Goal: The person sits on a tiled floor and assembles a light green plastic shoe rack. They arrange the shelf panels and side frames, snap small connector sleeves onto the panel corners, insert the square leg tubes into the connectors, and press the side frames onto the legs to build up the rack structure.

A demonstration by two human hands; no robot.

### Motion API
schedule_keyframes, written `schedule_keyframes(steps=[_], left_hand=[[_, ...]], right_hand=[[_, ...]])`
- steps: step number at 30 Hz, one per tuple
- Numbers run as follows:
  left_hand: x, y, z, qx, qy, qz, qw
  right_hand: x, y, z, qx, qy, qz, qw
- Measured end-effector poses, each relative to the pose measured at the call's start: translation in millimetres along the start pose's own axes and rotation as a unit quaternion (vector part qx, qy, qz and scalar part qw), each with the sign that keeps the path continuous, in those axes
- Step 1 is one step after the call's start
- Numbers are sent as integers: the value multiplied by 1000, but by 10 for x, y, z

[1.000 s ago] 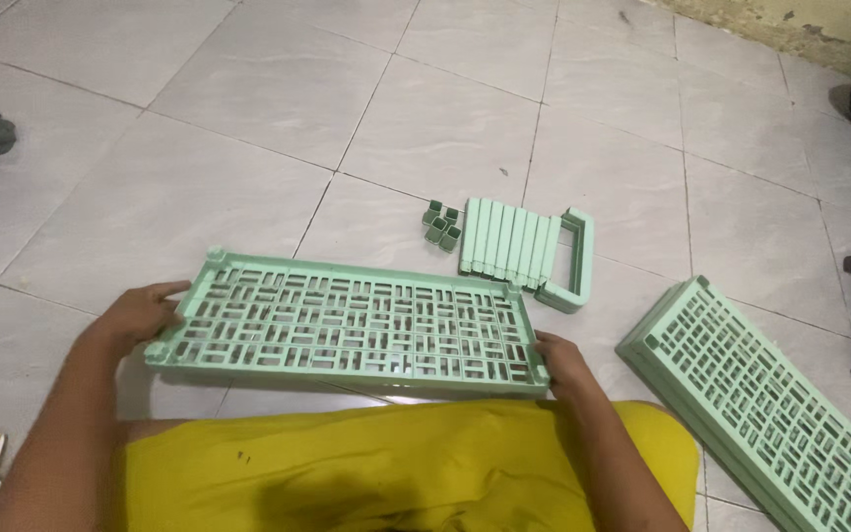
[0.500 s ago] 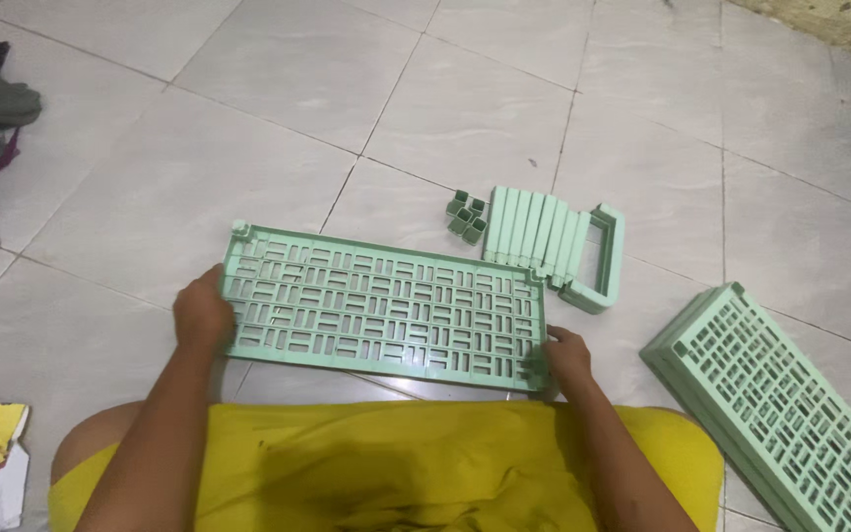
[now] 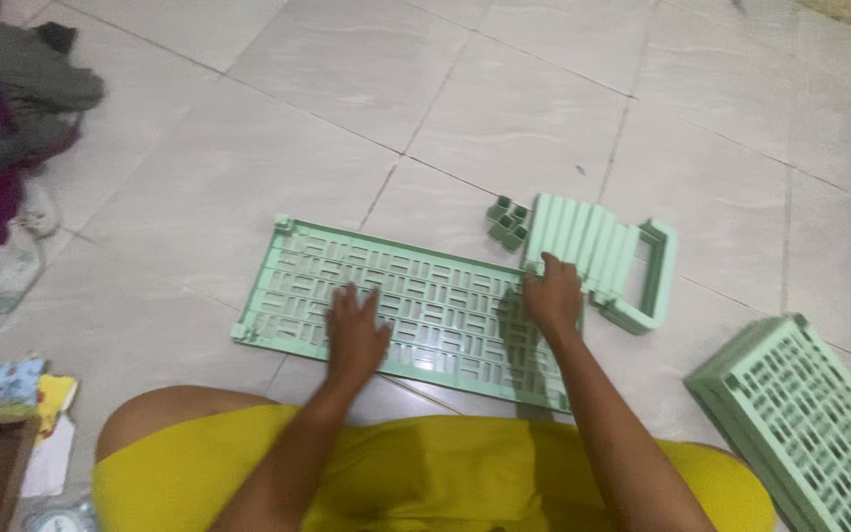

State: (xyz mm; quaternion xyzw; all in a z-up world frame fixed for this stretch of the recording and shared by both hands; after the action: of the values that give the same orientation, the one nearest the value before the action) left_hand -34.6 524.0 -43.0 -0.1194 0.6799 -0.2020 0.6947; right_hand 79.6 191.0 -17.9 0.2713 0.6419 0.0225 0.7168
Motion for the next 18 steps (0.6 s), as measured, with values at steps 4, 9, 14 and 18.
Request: schedule_keyframes(steps=[4,9,14,18], left_hand=[[35,-107,-46,-2,-10,-36,999],[27,-88,-59,-26,9,-57,998],[38,-89,-37,-33,31,-48,998],[27,-82,-47,-35,26,-52,998]], right_hand=[[151,355,239,-13,-19,-45,999],[276,562,339,14,-26,-104,994],[319,581,396,11,-44,-88,995],[273,590,405,25,-54,-60,996]])
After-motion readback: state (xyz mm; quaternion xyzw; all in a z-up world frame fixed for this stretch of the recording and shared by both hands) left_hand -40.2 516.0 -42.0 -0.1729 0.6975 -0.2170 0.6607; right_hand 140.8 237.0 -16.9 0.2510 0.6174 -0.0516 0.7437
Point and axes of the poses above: each hand's wrist, its own z-axis towards the middle knuckle, its own x-axis out of the palm, y = z × x, the point moved 5 cm from there along z, towards the middle knuckle, and after that the axes turned 14 degrees about x, right-handed, at the moved point
